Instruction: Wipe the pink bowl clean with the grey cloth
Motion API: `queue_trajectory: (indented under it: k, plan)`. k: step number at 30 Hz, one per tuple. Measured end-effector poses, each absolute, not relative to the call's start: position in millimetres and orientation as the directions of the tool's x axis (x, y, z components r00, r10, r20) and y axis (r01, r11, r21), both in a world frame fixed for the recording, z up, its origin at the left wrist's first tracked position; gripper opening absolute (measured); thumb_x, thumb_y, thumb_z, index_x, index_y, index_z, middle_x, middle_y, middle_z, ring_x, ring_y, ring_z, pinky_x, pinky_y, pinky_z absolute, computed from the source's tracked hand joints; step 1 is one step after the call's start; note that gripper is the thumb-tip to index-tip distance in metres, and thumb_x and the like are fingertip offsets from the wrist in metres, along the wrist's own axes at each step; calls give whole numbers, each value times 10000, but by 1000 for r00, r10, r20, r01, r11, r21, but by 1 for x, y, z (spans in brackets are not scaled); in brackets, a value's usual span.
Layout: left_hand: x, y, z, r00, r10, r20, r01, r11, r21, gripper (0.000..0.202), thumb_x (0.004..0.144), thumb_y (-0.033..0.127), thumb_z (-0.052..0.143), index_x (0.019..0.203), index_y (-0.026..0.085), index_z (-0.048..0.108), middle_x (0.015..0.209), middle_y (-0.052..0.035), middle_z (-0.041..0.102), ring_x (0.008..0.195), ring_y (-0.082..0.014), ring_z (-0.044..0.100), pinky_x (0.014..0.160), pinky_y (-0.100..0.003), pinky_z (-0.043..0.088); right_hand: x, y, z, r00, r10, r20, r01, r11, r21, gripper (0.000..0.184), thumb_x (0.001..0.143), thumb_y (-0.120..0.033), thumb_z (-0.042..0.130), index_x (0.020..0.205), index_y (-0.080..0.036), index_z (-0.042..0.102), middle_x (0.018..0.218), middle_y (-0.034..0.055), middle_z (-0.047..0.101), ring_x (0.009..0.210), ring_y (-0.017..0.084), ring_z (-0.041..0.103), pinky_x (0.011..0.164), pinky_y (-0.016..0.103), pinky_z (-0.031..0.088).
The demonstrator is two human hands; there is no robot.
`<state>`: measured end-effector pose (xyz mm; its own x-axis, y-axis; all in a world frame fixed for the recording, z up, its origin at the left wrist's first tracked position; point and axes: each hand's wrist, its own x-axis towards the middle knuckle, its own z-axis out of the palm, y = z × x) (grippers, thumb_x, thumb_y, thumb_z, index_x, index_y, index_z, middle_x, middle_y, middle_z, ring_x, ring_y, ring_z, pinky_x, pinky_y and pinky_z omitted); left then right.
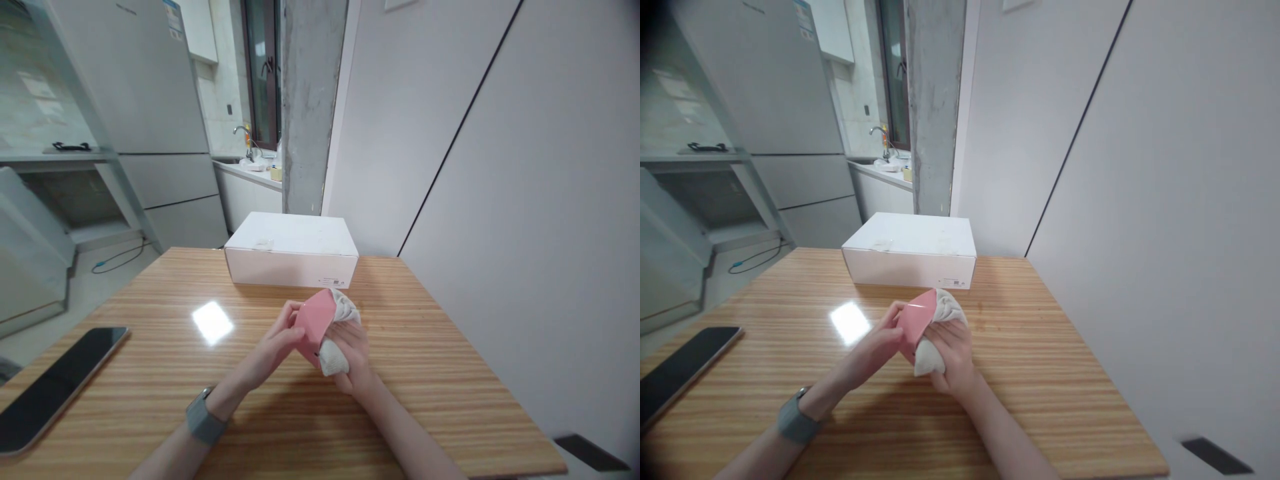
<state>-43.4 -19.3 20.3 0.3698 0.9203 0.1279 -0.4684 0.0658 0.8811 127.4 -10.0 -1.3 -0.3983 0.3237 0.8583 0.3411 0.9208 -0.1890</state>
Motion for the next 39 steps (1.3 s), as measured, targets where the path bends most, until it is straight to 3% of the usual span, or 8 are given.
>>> queue_trajectory:
  k: [4,11,18,23,26,30,34,39]
  plan:
    - [-42,-12,13,224,974,-18,-468,124,875,298,820,437,527,688,183,609,652,-6,611,681,-152,553,724,-268,450,122,-12,-5,-540,158,827,303,953,15,473,902,-417,260,1099,-125,577,813,115,688,732,234,622,647,362,438]
    - [-45,-13,13,232,972,-34,-272,99,957,301,777,431,601,854,159,704,858,-50,710,974,-243,576,947,-339,383,120,-14,-7,-588,115,801,270,961,60,521,931,-432,187,998,-130,607,753,97,677,663,201,603,610,338,437]
    - [-53,-17,19,276,956,100,-36,-94,995,316,851,411,517,811,171,718,866,-37,713,899,-239,581,898,-319,398,125,-10,-8,-527,262,809,247,957,-149,456,904,-442,243,995,-167,595,811,94,682,784,233,628,733,390,474]
    - [-50,-24,33,378,915,141,-127,-100,987,267,829,353,571,1012,195,686,1085,-51,675,1089,-244,542,985,-314,358,132,-7,-13,-336,446,830,312,884,-348,353,870,-334,313,972,-170,609,836,102,672,786,243,630,724,412,468]
    - [-46,-21,25,385,919,81,-283,34,958,270,794,317,616,1035,201,652,1051,-48,667,1049,-221,555,952,-315,389,132,-8,-12,-327,388,862,340,899,-275,385,882,-353,303,1028,-155,600,871,119,681,798,248,639,706,405,468]
    - [-42,-12,9,259,966,-8,-456,129,881,263,816,409,548,808,162,639,793,-24,660,809,-178,593,820,-302,449,124,-11,-6,-490,199,849,339,940,-24,458,906,-419,266,1028,-129,600,813,113,696,730,235,651,663,372,473]
    - [-44,-8,8,144,987,-78,-318,121,940,310,766,456,608,847,165,677,923,-55,695,1045,-230,564,998,-341,358,116,-14,-4,-587,97,803,274,958,84,469,916,-400,238,1005,-125,607,763,95,693,696,211,643,670,347,487]
    - [-51,-10,16,326,944,49,-40,-37,998,333,852,452,502,911,199,711,1044,-47,698,1057,-235,570,1032,-337,328,119,-14,-7,-583,123,803,265,963,45,470,912,-390,236,1012,-121,609,789,105,695,758,215,644,708,358,493]
